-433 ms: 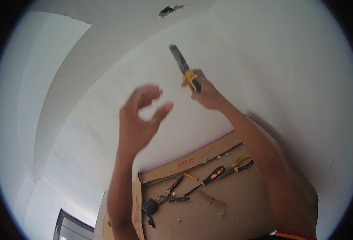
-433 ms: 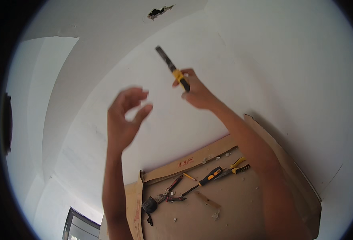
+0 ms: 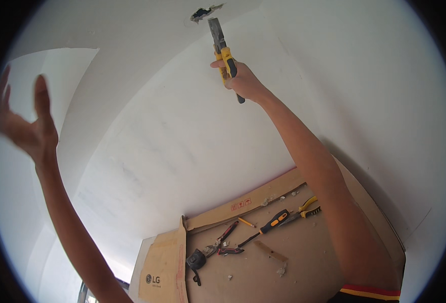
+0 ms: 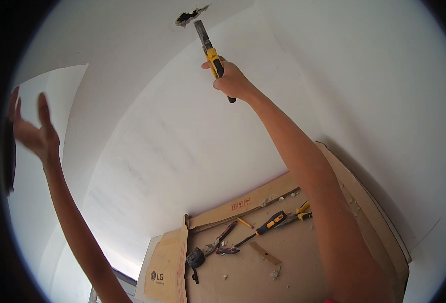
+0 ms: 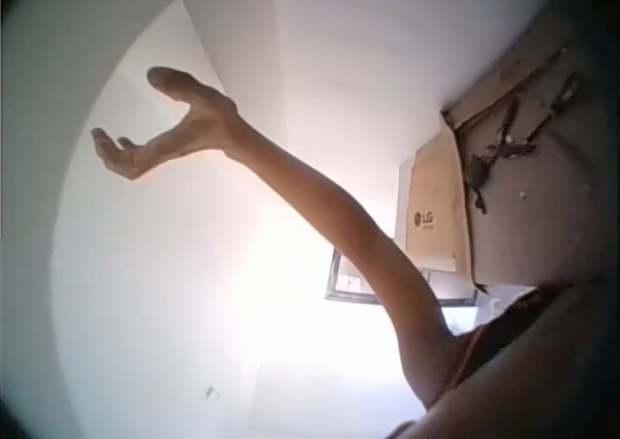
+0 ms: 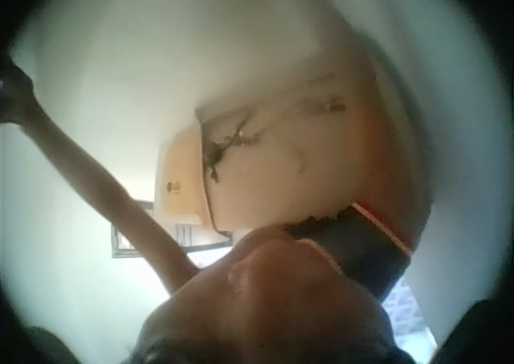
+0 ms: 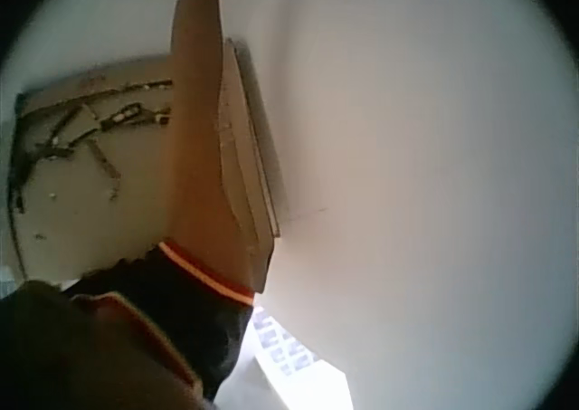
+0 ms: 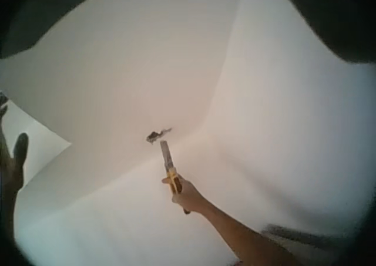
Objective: Installing an electrical outlet box and wiring into a ceiling or wall opening using hand tools.
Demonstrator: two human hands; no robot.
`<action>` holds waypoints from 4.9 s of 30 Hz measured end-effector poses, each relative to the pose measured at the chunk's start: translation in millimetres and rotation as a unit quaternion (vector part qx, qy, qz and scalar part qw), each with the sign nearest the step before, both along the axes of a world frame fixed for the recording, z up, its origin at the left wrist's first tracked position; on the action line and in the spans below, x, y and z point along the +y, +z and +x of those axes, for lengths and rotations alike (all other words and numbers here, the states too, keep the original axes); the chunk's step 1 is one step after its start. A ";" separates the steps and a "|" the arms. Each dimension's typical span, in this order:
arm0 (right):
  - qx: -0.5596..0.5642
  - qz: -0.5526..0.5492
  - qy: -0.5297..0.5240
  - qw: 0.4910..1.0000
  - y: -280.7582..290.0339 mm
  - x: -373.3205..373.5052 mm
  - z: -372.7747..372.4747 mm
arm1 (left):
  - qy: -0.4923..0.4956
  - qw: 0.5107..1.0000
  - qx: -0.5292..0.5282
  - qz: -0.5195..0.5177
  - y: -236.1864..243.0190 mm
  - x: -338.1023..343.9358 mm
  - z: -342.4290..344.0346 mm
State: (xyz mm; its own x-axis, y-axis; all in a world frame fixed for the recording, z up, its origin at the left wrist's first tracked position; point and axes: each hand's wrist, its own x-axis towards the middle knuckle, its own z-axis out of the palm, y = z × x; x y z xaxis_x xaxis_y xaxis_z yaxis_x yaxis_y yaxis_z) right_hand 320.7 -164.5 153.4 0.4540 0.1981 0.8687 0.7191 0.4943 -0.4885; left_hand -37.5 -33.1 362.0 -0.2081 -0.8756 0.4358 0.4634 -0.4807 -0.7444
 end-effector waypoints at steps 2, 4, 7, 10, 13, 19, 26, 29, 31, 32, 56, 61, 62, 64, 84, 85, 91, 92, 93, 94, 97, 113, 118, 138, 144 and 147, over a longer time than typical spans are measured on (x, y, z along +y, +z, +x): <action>0.001 0.010 0.023 1.000 1.5 4.8 6.1 | 0.004 0.992 0.078 -0.103 1.5 27.1 30.8; -0.005 0.022 0.049 0.999 9.4 8.9 10.0 | 0.065 0.964 0.162 -0.201 2.4 47.6 47.3; -0.016 0.039 0.054 0.998 20.9 12.0 12.9 | 0.064 0.966 0.157 -0.193 0.2 48.3 57.0; -0.023 0.060 0.065 0.996 25.6 12.4 11.1 | 0.047 0.968 0.162 -0.185 1.2 50.4 58.4; -0.056 0.094 0.080 0.991 31.0 20.3 16.4 | 0.043 0.967 0.168 -0.187 1.5 48.8 58.7; -0.041 0.085 0.119 0.988 43.9 27.5 30.4 | 0.046 0.969 0.166 -0.179 2.6 45.2 61.7; -0.034 0.074 0.096 0.992 46.7 27.4 31.9 | 0.065 0.970 0.159 -0.174 5.9 48.1 58.9; -0.041 0.076 0.146 0.985 38.7 26.1 19.0 | 0.061 0.973 0.159 -0.153 6.4 50.5 58.4; -0.051 0.071 0.196 0.977 38.5 26.3 13.4 | 0.065 0.974 0.155 -0.151 8.1 51.4 57.4; -0.051 0.075 0.194 0.977 36.1 25.2 15.8 | 0.067 0.974 0.158 -0.148 7.8 50.1 58.5; -0.022 0.126 0.320 0.939 33.5 22.9 -1.0 | 0.052 0.976 0.146 -0.155 12.3 58.7 57.2; -0.017 0.139 0.228 0.964 49.2 27.0 -4.3 | 0.038 0.973 0.160 -0.160 12.0 59.3 64.1; -0.016 0.138 0.230 0.963 49.5 28.8 -4.5 | 0.043 0.975 0.157 -0.153 11.1 59.8 63.0; -0.029 0.153 0.243 0.957 49.5 31.3 -5.0 | 0.058 0.978 0.144 -0.139 14.4 58.9 61.7; -0.032 0.155 0.332 0.930 36.6 29.1 4.2 | 0.043 0.978 0.163 -0.127 14.2 59.1 59.8; -0.037 0.135 0.381 0.914 34.0 24.3 2.0 | 0.053 0.981 0.145 -0.121 16.7 62.5 58.2; 0.010 0.113 0.370 0.922 36.4 11.7 -10.4 | 0.043 0.980 0.145 -0.129 21.1 71.1 62.0; 0.005 0.132 0.355 0.925 40.7 16.3 -7.8 | 0.042 0.980 0.145 -0.127 21.5 70.6 62.7; 0.014 0.138 0.341 0.930 45.2 21.0 -5.9 | 0.041 0.980 0.144 -0.127 21.2 70.1 62.9; 0.012 0.136 0.341 0.930 50.4 25.1 -4.2 | 0.048 0.982 0.132 -0.123 20.7 69.2 62.8; -0.016 0.150 0.309 0.939 53.1 36.2 15.7 | 0.045 0.981 0.125 -0.141 -14.2 30.9 67.9; -0.066 0.171 0.342 0.922 58.3 43.1 11.7 | 0.066 0.969 0.165 -0.171 -24.3 14.2 42.5; -0.036 0.162 0.410 0.897 59.4 38.8 1.0 | 0.085 0.962 0.170 -0.197 -11.5 27.2 41.6; 0.084 -0.027 -0.039 0.995 3.8 -42.5 -3.7 | 0.063 0.979 0.134 -0.139 -14.8 32.6 37.1; -0.079 -0.097 -0.318 0.940 -31.5 -59.4 -12.9 | -0.078 0.934 0.342 -0.076 -128.5 13.7 108.8; -0.177 -0.135 -0.309 0.925 -42.1 -53.1 -23.4 | -0.024 0.931 0.358 -0.069 -172.5 -15.1 129.5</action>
State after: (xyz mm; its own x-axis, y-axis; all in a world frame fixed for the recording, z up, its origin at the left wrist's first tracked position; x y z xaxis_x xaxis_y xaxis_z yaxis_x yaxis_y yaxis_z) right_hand 297.4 -217.5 111.3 0.2502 0.2280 0.9409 0.9618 -0.1696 -0.2147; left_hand 92.0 -48.3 189.6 0.1419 -0.7985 0.5851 -0.1523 -0.6016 -0.7841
